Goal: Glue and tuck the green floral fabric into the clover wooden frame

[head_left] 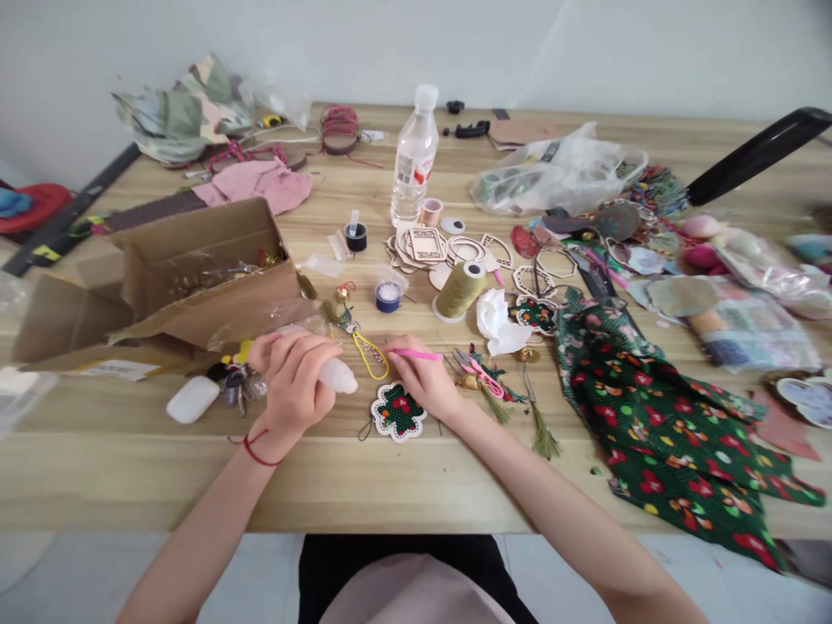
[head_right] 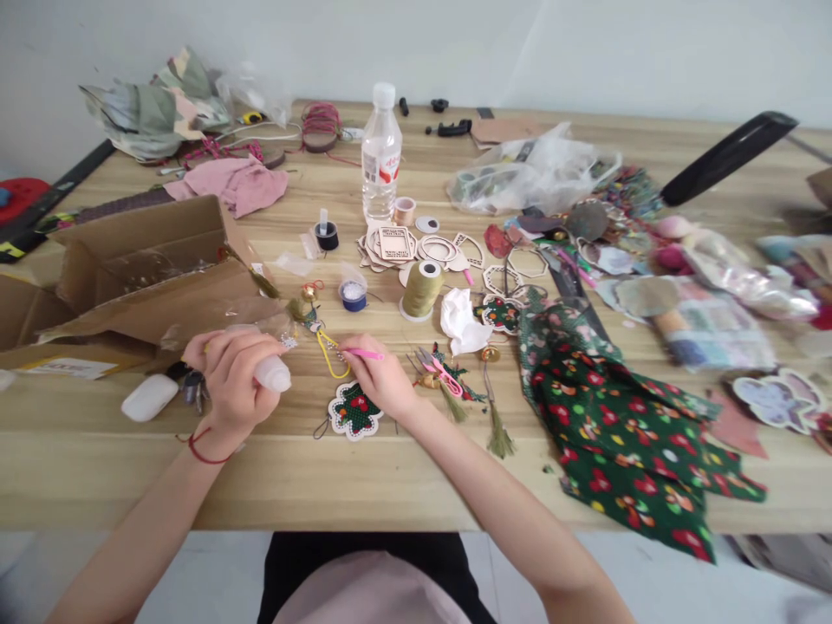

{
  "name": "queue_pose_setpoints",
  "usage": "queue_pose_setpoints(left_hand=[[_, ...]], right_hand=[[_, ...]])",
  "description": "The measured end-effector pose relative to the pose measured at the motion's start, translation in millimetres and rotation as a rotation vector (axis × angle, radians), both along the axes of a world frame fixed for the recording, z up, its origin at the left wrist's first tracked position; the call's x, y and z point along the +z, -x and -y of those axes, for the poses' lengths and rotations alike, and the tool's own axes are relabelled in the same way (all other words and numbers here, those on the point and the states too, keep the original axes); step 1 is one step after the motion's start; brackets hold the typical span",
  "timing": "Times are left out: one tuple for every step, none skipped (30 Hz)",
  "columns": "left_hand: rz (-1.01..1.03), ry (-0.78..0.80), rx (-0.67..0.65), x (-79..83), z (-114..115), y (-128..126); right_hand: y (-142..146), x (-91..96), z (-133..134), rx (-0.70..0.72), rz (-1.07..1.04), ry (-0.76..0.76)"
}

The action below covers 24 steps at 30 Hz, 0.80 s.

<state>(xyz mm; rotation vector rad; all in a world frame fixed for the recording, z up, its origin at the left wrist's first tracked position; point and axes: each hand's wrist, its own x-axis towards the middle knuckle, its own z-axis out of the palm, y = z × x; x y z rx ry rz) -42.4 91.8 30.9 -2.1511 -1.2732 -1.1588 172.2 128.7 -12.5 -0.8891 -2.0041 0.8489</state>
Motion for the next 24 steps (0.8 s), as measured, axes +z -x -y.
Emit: queue_pose_setpoints(left_hand=[[0.000, 0.003, 0.002, -0.2, -0.2, 0.3], [0.000, 0.005, 0.005, -0.4, -0.4, 0.6], [0.001, 0.006, 0.007, -0.4, -0.6, 0.6], [0.000, 0.006, 0.008, -0.4, -0.8, 0.6], [-0.001, 0.005, 0.008, -0.2, -0.9, 0.5], [-0.002, 0.001, 0.009, 0.0, -1.0, 0.2], [-0.002, -0.003, 0.009, 0.2, -1.2, 0.0], [-0.003, -0.007, 0.009, 0.4, -1.3, -0.2], [-0.003, -0.010, 0.009, 0.6, -1.4, -0.4], [-0.004, -0.011, 0.010, 0.6, -1.4, -0.5], [-0.006, -0.012, 0.011, 0.6, -1.4, -0.5], [-0.008, -0.012, 0.012, 0.5, -1.4, -0.5], [-0.009, -0.012, 0.012, 0.3, -1.4, -0.4], [-0.010, -0.011, 0.011, 0.1, -1.3, -0.3], [-0.009, -0.010, 0.009, -0.1, -1.2, -0.2], [-0.008, -0.009, 0.005, -0.3, -1.1, -0.2], [-0.006, -0.007, 0.004, -0.4, -1.0, -0.1], [-0.005, -0.006, 0.004, -0.4, -0.9, -0.1], [-0.004, -0.004, 0.004, -0.4, -0.9, -0.1], [-0.002, -0.002, 0.004, -0.3, -0.8, -0.1], [-0.001, 0.002, 0.001, -0.2, -0.7, -0.2], [0.001, 0.005, -0.002, -0.1, -0.6, -0.2], [0.004, 0.007, -0.006, 0.0, -0.5, -0.2], [0.004, 0.009, -0.010, -0.1, -0.3, -0.2]], right_hand=[[0.1, 0.3, 0.0, 0.013, 0.006, -0.006], [0.2, 0.6, 0.0, 0.026, 0.016, -0.012], [0.3, 0.9, 0.1, 0.036, 0.026, -0.017], [0.3, 1.3, 0.2, 0.042, 0.038, -0.019], [0.2, 1.6, 0.4, 0.043, 0.048, -0.017], [0.2, 1.9, 0.7, 0.042, 0.055, -0.013], [0.1, 2.1, 1.0, 0.042, 0.057, -0.006], [-0.1, 2.3, 1.4, 0.044, 0.053, 0.003], [-0.2, 2.4, 1.8, 0.049, 0.042, 0.011], [-0.4, 2.4, 2.2, 0.054, 0.025, 0.018], [-0.5, 2.3, 2.6, 0.054, 0.006, 0.019], [-0.7, 2.1, 2.8, 0.047, -0.013, 0.020], [-0.8, 1.9, 2.9, 0.033, -0.029, 0.019], [-0.9, 1.5, 2.8, 0.013, -0.040, 0.018], [-1.0, 1.0, 2.6, -0.008, -0.045, 0.021], [-1.1, 0.4, 2.2, -0.026, -0.045, 0.025], [-1.1, -0.2, 1.7, -0.040, -0.042, 0.031], [-1.1, -1.0, 1.2, -0.048, -0.036, 0.036], [-1.2, -1.8, 0.7, -0.052, -0.027, 0.040], [-1.2, -2.6, 0.2, -0.051, -0.015, 0.044], [-1.2, -3.4, -0.2, -0.044, -0.001, 0.048], [-1.2, -4.0, -0.5, -0.032, 0.015, 0.052], [-1.2, -4.6, -0.6, -0.017, 0.034, 0.056], [-1.1, -5.2, -0.7, 0.000, 0.052, 0.060]])
